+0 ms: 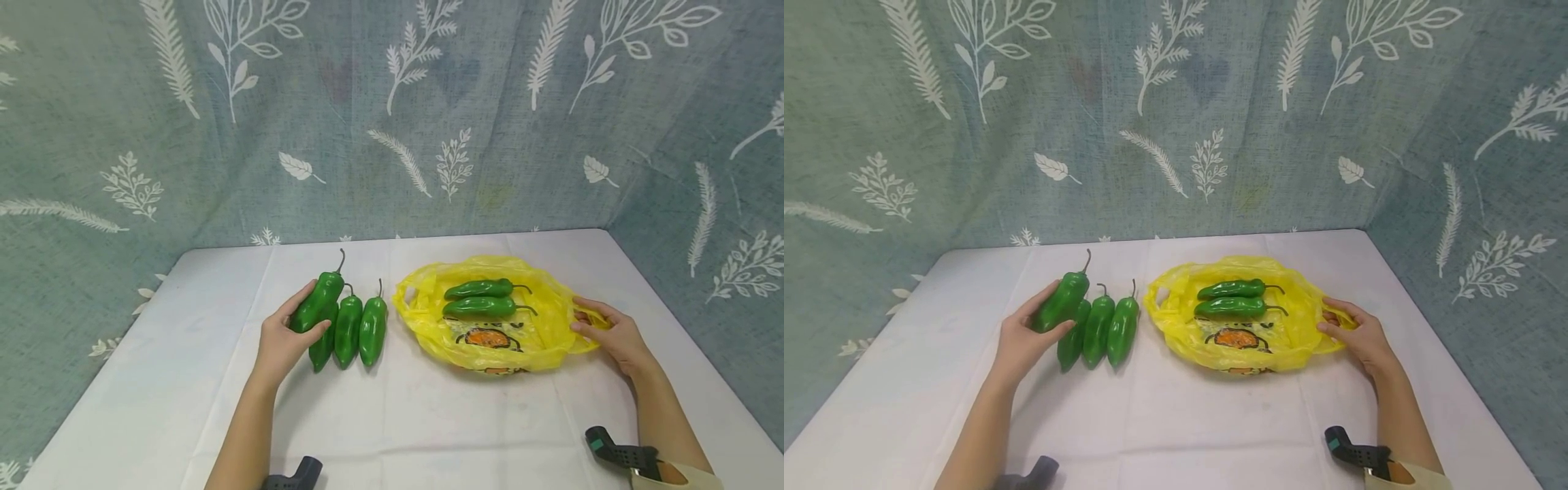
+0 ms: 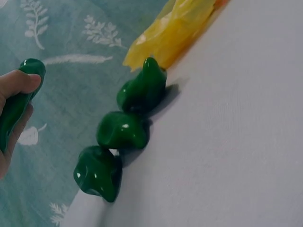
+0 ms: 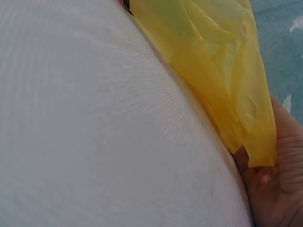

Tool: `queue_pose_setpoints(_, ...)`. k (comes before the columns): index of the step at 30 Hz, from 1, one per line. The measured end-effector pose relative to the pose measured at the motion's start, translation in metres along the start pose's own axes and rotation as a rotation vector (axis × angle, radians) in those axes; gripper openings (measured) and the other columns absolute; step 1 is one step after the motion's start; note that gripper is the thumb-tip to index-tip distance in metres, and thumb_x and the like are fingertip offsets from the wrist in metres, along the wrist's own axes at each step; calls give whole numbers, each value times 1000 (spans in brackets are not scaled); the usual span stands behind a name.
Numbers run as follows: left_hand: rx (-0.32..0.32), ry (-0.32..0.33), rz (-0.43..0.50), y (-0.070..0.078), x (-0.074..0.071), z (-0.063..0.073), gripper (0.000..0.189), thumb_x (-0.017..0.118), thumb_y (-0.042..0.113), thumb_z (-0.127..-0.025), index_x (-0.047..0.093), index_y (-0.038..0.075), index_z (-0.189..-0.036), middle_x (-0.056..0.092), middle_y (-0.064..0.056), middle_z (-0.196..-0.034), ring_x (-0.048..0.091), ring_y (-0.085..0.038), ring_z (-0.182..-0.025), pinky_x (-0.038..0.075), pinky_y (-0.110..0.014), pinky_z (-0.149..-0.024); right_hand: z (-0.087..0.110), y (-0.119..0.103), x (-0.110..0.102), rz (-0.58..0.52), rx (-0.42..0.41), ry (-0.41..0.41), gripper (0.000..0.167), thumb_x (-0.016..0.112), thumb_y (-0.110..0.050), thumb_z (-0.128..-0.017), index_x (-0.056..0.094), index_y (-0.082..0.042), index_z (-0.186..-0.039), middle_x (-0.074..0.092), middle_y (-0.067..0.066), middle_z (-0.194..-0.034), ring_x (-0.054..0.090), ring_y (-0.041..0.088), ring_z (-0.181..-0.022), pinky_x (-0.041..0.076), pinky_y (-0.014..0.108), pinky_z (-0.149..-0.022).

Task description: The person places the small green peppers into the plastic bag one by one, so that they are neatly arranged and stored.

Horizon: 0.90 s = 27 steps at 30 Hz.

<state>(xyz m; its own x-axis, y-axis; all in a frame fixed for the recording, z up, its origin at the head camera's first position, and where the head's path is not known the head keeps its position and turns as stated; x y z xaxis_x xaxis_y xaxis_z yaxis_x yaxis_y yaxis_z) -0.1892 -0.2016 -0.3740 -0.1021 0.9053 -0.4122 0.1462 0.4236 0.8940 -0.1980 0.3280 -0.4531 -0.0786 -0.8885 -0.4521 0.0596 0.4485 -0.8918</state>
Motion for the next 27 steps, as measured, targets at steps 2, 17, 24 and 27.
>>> queue_pose_setpoints(2, 17, -26, 6, 3, 4, 0, 66, 74, 13, -82, 46, 27, -140, 45, -3, -144, 47, -26, -124, 47, -42, -95, 0, 0, -1, 1, 0, 4, 70, 69, -37, -85, 43, -3, -140, 40, 15, -140, 41, -8, -99, 38, -1, -81)
queue_pose_setpoints(17, 76, -172, 2, 12, 42, -20, 67, 77, 15, -78, 49, 29, -138, 49, -6, -141, 51, -29, -121, 49, -47, -92, -1, 1, 0, -14, 0, 12, 71, 70, -37, -84, 44, -2, -139, 47, 2, -129, 46, -6, -96, 38, -1, -81)
queue_pose_setpoints(24, 95, -228, -30, 18, 56, -27, 67, 77, 17, -79, 49, 27, -139, 49, -8, -140, 53, -32, -117, 51, -47, -89, 0, 0, -1, -6, -15, 6, 69, 70, -37, -85, 44, -1, -139, 47, 0, -129, 45, -7, -97, 38, -1, -80)
queue_pose_setpoints(27, 70, -242, -28, 17, 62, -31, 66, 77, 20, -79, 49, 32, -138, 49, -4, -140, 53, -30, -116, 51, -46, -88, -1, -1, -1, -14, -14, -2, 69, 69, -37, -85, 44, -2, -139, 47, -5, -127, 44, -8, -97, 38, -1, -81)
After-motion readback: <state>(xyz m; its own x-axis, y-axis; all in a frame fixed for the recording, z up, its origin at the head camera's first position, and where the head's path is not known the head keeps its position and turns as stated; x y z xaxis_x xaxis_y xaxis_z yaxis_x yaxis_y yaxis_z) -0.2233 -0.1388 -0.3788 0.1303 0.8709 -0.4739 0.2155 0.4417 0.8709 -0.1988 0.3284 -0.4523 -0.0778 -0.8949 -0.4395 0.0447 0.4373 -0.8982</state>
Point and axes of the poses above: each hand's wrist, its own z-axis away from the middle knuckle, its own x-axis out of the palm, y = z × x, the point moved 4 cm from there along -z, towards the middle knuckle
